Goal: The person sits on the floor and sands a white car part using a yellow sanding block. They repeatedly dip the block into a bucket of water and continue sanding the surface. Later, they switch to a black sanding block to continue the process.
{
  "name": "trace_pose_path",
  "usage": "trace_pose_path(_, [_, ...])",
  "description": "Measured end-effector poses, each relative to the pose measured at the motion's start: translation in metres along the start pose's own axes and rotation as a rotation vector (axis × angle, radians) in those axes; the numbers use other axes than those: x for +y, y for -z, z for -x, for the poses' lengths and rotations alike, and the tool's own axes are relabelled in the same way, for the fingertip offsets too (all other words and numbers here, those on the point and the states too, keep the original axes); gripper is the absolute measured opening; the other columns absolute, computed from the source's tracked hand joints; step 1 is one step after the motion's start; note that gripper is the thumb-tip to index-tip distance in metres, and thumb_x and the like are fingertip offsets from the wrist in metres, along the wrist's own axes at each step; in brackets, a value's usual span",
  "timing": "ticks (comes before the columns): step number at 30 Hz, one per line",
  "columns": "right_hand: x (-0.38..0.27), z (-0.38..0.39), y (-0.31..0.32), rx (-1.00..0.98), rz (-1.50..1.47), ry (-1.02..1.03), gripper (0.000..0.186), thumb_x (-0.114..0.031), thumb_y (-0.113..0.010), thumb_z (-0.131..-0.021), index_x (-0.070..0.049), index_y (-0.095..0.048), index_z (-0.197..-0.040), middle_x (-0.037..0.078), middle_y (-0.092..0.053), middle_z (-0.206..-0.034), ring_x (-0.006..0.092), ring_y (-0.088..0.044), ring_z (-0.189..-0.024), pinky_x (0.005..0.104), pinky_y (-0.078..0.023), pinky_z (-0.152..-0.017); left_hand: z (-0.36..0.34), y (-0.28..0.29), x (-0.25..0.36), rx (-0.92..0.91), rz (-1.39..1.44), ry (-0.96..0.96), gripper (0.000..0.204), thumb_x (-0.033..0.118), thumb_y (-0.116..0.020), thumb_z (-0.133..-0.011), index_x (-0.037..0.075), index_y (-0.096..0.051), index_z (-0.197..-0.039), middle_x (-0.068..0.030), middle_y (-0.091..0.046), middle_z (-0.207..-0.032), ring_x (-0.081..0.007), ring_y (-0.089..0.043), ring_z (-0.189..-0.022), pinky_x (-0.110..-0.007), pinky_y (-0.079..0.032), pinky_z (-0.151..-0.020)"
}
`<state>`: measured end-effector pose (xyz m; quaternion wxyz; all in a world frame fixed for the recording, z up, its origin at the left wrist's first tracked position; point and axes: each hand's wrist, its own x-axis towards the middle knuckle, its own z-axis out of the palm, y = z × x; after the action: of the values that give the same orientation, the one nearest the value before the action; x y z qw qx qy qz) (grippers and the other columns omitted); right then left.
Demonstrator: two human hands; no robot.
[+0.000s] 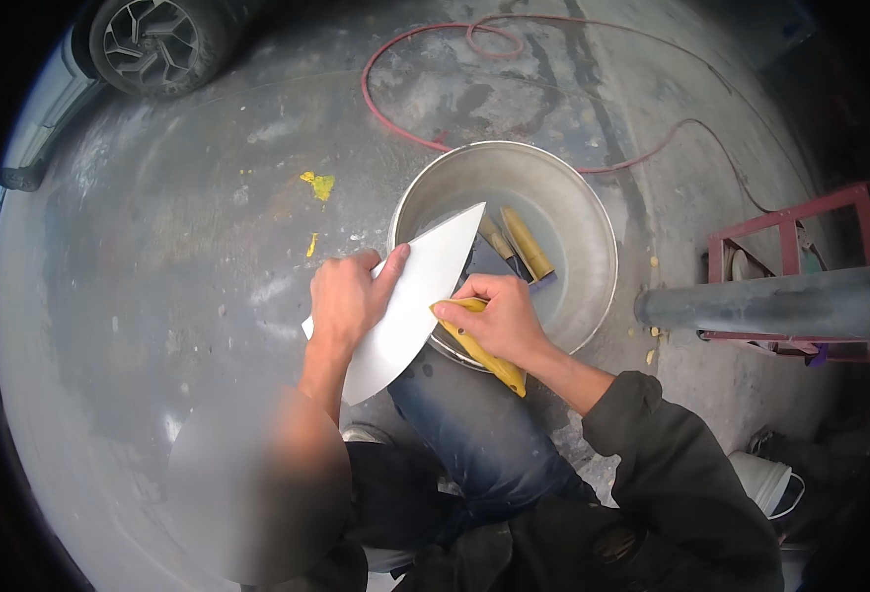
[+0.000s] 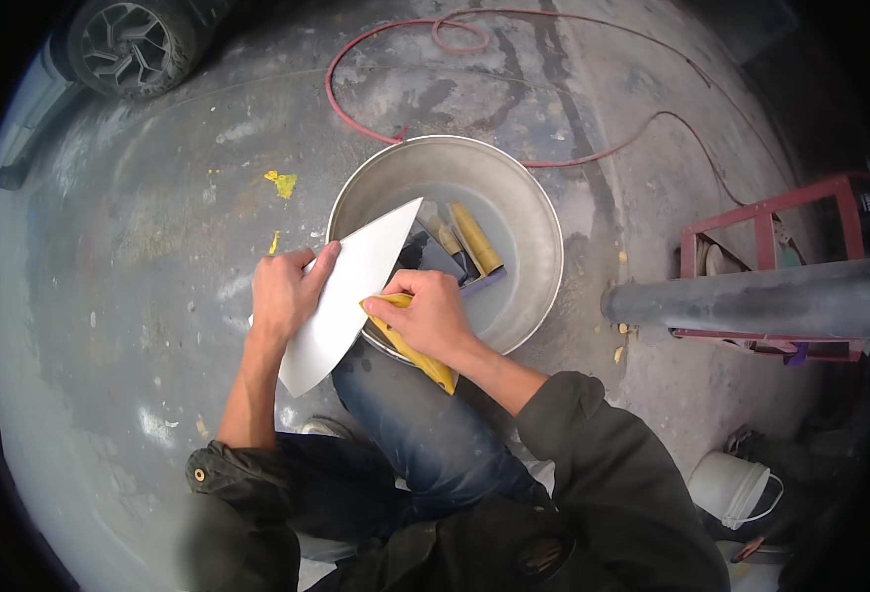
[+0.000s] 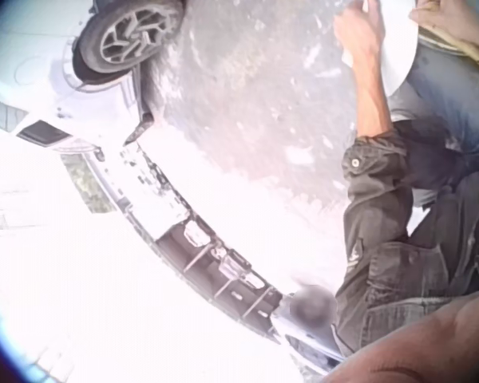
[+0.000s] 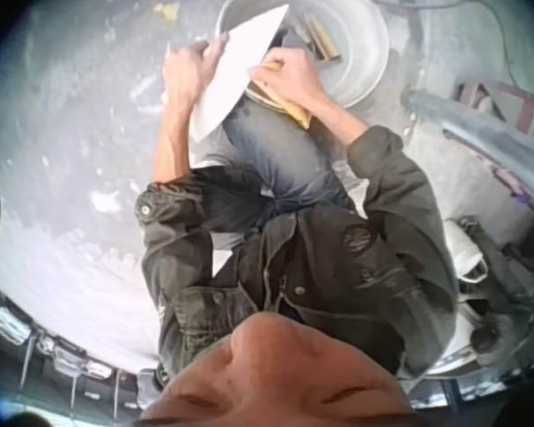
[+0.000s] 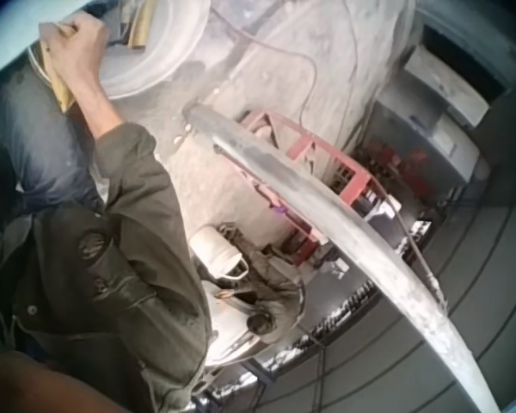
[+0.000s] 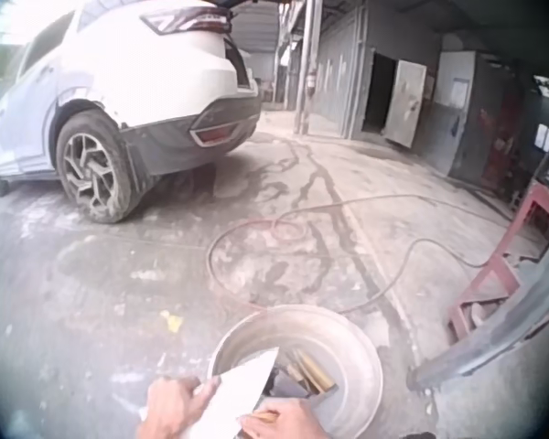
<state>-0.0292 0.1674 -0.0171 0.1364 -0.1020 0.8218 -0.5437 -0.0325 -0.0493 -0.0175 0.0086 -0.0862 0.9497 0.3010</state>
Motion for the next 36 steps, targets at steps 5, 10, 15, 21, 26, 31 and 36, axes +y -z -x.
trace_pose_path(5, [0.012,0.001,-0.006,0.09,0.0,-0.013,0.025,-0.022,-0.083,-0.085,0.001,-0.073,-0.081,0.011,-0.072,-0.07,0.0159,-0.068,-0.062,0.0325,-0.052,-0.06,-0.001,0.004,0.004,-0.013,-0.046,0.029,0.06,0.057,-0.063,-0.095,0.003,-0.075,-0.073,-0.0204,-0.064,-0.06,-0.0406,-0.067,-0.062,-0.048,-0.054,-0.064])
trace_pose_path(10, [0.004,-0.002,0.0,0.03,-0.055,-0.081,0.025,-0.021,-0.082,-0.085,0.002,-0.071,-0.08,0.013,-0.071,-0.07,0.0167,-0.067,-0.061,0.0333,-0.052,-0.061,0.001,0.001,0.002,0.009,-0.003,0.016,0.06,0.057,-0.063,-0.095,0.003,-0.074,-0.072,-0.0204,-0.064,-0.059,-0.0409,-0.065,-0.06,-0.048,-0.053,-0.062])
trace_pose_path(15, [0.008,0.01,-0.02,0.05,-0.061,0.029,0.028,-0.022,-0.085,-0.084,0.002,-0.071,-0.081,0.007,-0.072,-0.07,0.0093,-0.065,-0.063,0.0308,-0.05,-0.058,-0.001,0.002,0.001,0.011,-0.035,0.014,0.06,0.057,-0.063,-0.095,0.003,-0.074,-0.072,-0.02,-0.063,-0.058,-0.0406,-0.065,-0.059,-0.047,-0.052,-0.061])
trace_pose_path(21, [0.016,-0.004,-0.007,0.06,-0.186,-0.168,0.026,-0.021,-0.084,-0.083,0.002,-0.073,-0.08,0.008,-0.072,-0.07,0.0099,-0.064,-0.063,0.0301,-0.05,-0.059,-0.001,0.0,0.002,0.025,-0.014,-0.018,0.059,0.053,-0.065,-0.096,-0.002,-0.074,-0.076,-0.022,-0.062,-0.058,-0.0378,-0.062,-0.052,-0.043,-0.051,-0.057])
trace_pose_path(26, [0.004,-0.008,0.004,-0.134,-0.169,-0.251,0.025,-0.02,-0.084,-0.084,0.002,-0.073,-0.079,0.006,-0.073,-0.073,0.0082,-0.064,-0.066,0.0271,-0.05,-0.061,-0.001,-0.003,0.0,0.036,0.01,-0.019,0.06,0.053,-0.065,-0.096,-0.002,-0.074,-0.077,-0.0226,-0.062,-0.058,-0.0376,-0.061,-0.051,-0.043,-0.05,-0.057])
trace_pose_path(31, [0.006,0.006,-0.013,-0.043,-0.253,-0.213,0.027,-0.021,-0.085,-0.084,0.004,-0.074,-0.083,0.006,-0.073,-0.075,0.0089,-0.064,-0.066,0.027,-0.05,-0.061,-0.001,-0.001,0.001,0.019,-0.051,-0.034,0.061,0.053,-0.065,-0.096,-0.003,-0.073,-0.077,-0.0227,-0.061,-0.058,-0.035,-0.061,-0.05,-0.043,-0.05,-0.057])
trace_pose_path(36, [0.009,-0.015,0.005,-0.095,-0.282,-0.371,0.028,-0.021,-0.085,-0.085,0.004,-0.074,-0.085,0.007,-0.073,-0.076,0.0092,-0.064,-0.066,0.0272,-0.051,-0.061,0.0,0.0,-0.001,0.018,0.018,-0.014,0.061,0.054,-0.065,-0.096,-0.004,-0.074,-0.078,-0.021,-0.062,-0.057,-0.0333,-0.061,-0.05,-0.042,-0.05,-0.056])
